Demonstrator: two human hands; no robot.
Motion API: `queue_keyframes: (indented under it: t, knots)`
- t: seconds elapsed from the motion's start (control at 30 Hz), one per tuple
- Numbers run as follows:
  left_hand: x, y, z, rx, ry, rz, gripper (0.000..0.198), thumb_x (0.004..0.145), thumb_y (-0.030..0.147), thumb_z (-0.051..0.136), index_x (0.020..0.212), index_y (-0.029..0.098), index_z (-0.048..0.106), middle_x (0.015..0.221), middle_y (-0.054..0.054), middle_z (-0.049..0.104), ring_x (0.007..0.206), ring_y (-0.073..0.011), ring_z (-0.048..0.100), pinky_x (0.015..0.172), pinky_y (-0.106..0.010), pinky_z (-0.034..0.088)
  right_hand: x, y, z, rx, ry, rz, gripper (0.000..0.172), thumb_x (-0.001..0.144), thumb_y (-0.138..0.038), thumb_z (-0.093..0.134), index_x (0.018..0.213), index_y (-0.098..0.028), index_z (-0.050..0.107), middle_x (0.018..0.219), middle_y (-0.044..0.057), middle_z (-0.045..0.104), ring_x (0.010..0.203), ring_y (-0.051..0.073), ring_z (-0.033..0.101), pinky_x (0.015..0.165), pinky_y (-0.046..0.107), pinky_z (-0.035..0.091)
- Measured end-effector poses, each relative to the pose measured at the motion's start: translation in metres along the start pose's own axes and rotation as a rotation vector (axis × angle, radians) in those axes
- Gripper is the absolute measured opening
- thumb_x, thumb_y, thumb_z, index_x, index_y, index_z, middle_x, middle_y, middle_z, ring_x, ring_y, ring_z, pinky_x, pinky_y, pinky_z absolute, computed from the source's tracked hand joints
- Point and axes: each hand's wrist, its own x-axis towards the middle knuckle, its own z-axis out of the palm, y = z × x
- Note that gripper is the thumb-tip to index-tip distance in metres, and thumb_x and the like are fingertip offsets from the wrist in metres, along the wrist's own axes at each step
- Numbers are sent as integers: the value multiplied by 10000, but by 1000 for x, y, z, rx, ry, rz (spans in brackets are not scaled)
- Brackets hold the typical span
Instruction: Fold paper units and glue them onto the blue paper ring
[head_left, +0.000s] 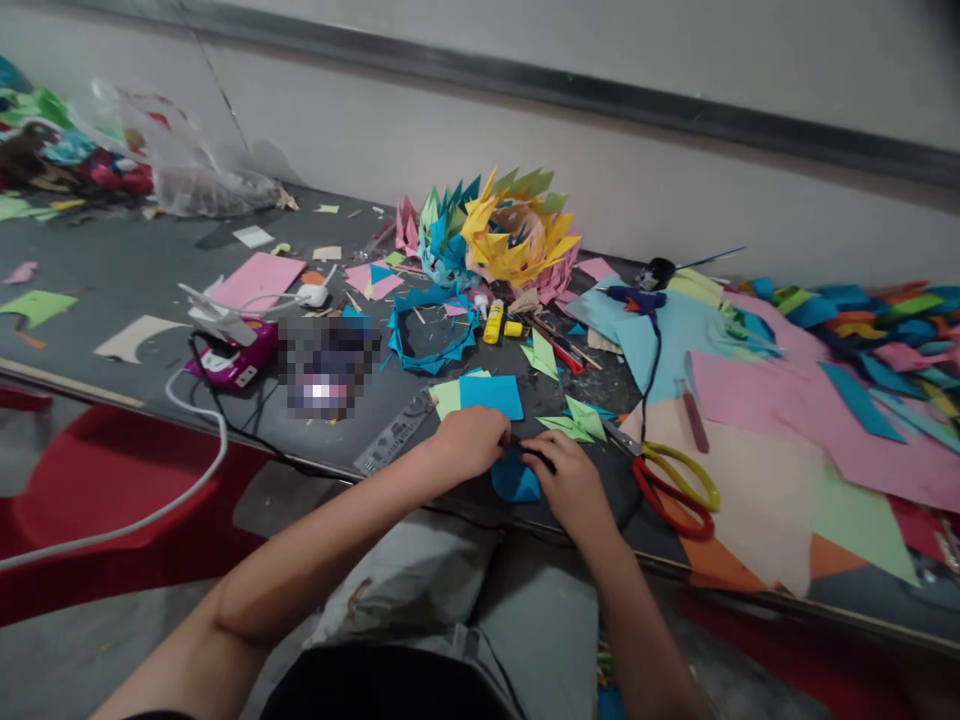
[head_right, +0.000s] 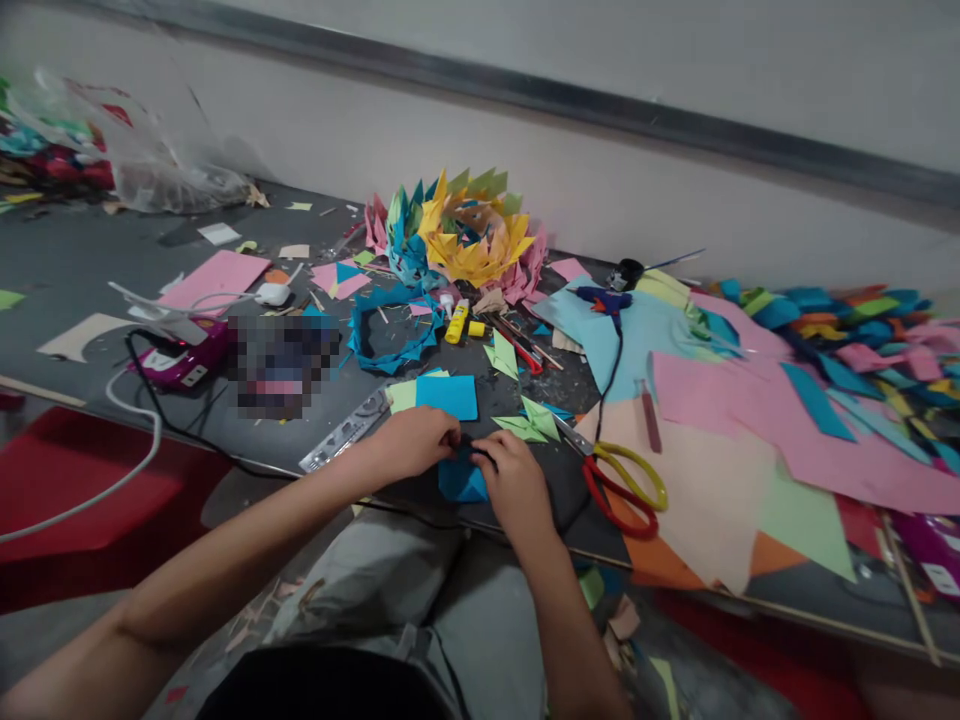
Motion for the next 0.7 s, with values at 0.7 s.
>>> queue_keyframes:
  t: [0.7]
  knots:
    - [-14, -23, 27, -311, 206, 199, 130, 786, 130, 534, 850, 184, 634, 836, 3, 674, 779, -124, 605, 699, -209, 441, 10, 10, -12, 300, -24, -101, 171, 810, -227, 515, 843, -222, 682, 805, 43, 688, 761, 178, 623, 703, 322, 498]
